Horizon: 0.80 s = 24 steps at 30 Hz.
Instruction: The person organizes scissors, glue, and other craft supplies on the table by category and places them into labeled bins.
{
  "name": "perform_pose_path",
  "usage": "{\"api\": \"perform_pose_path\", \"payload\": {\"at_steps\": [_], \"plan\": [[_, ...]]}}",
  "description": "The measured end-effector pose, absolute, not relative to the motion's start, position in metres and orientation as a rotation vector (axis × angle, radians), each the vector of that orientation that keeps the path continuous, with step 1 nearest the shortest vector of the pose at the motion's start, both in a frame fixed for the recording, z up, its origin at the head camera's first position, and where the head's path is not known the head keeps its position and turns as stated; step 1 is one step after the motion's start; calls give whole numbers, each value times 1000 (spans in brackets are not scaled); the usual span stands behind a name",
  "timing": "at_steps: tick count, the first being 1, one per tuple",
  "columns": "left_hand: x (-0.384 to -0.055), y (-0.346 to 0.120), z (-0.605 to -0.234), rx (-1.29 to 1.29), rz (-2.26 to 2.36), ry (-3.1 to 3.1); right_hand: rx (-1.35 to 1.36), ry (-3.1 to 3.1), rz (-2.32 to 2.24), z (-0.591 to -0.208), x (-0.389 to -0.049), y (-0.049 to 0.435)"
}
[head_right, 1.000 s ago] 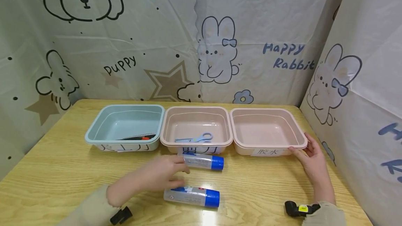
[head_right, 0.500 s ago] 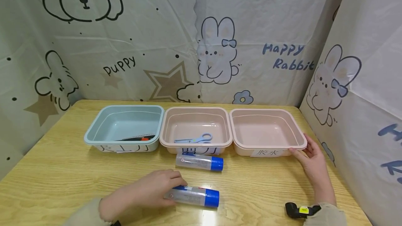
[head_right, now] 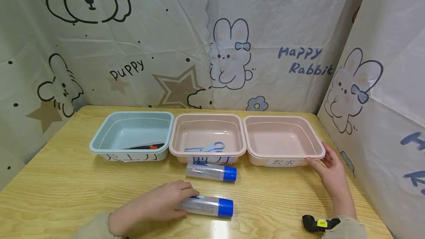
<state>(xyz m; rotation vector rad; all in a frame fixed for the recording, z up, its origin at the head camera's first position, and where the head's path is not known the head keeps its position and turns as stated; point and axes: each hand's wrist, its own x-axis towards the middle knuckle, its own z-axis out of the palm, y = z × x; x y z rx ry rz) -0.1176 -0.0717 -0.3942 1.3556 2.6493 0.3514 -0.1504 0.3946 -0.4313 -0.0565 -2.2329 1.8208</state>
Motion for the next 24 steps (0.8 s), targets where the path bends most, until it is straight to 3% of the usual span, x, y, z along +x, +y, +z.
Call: {"api": "perform_pose_path", "payload": {"at_steps": [10,24], "plan": [[-121,-64,-394,1515,416,2750,-60,-2230,1829,-429,-150,392],[-129,-33,-377,1478,492,2888,-62,-2255,1787,-429,-149,393]]}}
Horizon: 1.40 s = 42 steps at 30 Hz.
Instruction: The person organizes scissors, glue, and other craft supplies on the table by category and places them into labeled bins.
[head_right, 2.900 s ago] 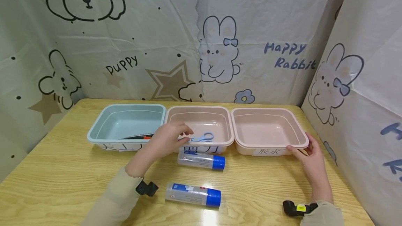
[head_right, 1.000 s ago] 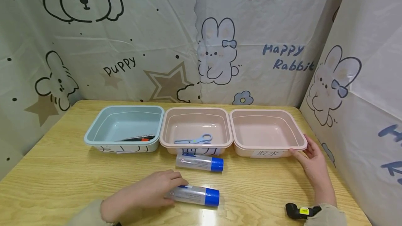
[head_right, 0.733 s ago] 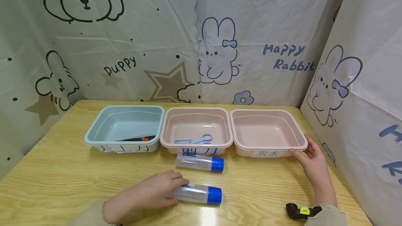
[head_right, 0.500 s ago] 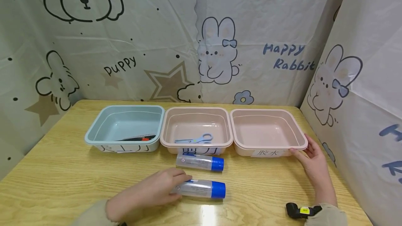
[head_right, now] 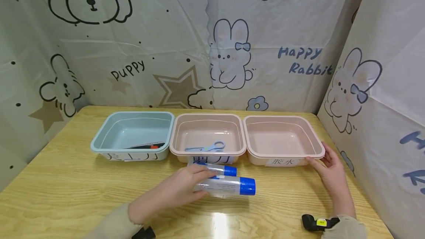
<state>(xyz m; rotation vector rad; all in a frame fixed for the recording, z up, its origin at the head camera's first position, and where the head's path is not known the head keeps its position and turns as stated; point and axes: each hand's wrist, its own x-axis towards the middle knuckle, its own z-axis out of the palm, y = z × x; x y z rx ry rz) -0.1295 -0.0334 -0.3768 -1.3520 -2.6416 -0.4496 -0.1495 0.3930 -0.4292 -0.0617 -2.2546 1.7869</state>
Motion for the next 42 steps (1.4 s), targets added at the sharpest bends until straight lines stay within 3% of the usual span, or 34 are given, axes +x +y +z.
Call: {"api": "perform_pose_path", "payload": {"at_steps": [31,42], "plan": [[-171,40,-358,-1132,-737,-2626,-97,-2288,1766,-431,-154,388],[-189,76,-350,-1067,-744,-2635,-254,-2543,1462,-429,-149,393]]}}
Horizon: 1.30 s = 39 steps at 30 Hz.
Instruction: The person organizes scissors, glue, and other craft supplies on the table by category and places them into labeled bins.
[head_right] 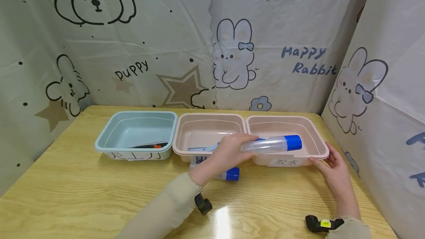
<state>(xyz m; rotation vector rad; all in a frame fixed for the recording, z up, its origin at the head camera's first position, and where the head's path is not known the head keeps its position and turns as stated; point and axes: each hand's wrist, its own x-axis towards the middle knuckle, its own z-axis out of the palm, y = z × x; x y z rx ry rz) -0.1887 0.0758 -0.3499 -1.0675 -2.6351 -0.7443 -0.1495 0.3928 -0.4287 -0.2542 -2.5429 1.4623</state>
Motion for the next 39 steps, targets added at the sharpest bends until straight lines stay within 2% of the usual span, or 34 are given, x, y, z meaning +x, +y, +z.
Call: {"api": "perform_pose_path", "payload": {"at_steps": [14,21,39], "plan": [[-208,109,-352,-1006,-772,-2750,-302,-2594,1423,-427,-147,393],[-213,120,-359,-987,-740,-2783,-167,-2385,1682,-434,-149,398],[-212,131,-372,-1066,-598,-2740,-90,-2254,1820,-438,-153,401]]}}
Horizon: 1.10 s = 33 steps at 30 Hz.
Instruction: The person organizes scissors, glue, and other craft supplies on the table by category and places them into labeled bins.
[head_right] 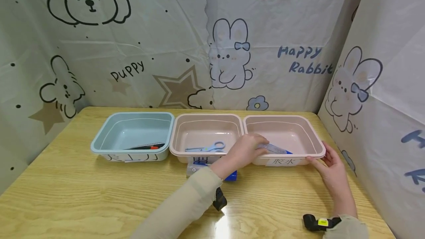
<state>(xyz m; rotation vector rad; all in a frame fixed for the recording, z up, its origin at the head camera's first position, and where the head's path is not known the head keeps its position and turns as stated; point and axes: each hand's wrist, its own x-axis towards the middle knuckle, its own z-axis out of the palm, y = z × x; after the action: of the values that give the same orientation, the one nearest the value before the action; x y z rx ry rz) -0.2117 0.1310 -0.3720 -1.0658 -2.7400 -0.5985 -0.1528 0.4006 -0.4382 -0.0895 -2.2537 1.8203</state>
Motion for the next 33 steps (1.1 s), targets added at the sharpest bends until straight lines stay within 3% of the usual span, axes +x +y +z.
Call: {"api": "perform_pose_path", "payload": {"at_steps": [18,33], "plan": [[-185,64,-360,-1228,-474,-2497,-125,-2259,1818,-437,-153,399],[-160,-2,-369,-1172,-416,-2590,-180,-2408,1585,-438,-152,399]]}}
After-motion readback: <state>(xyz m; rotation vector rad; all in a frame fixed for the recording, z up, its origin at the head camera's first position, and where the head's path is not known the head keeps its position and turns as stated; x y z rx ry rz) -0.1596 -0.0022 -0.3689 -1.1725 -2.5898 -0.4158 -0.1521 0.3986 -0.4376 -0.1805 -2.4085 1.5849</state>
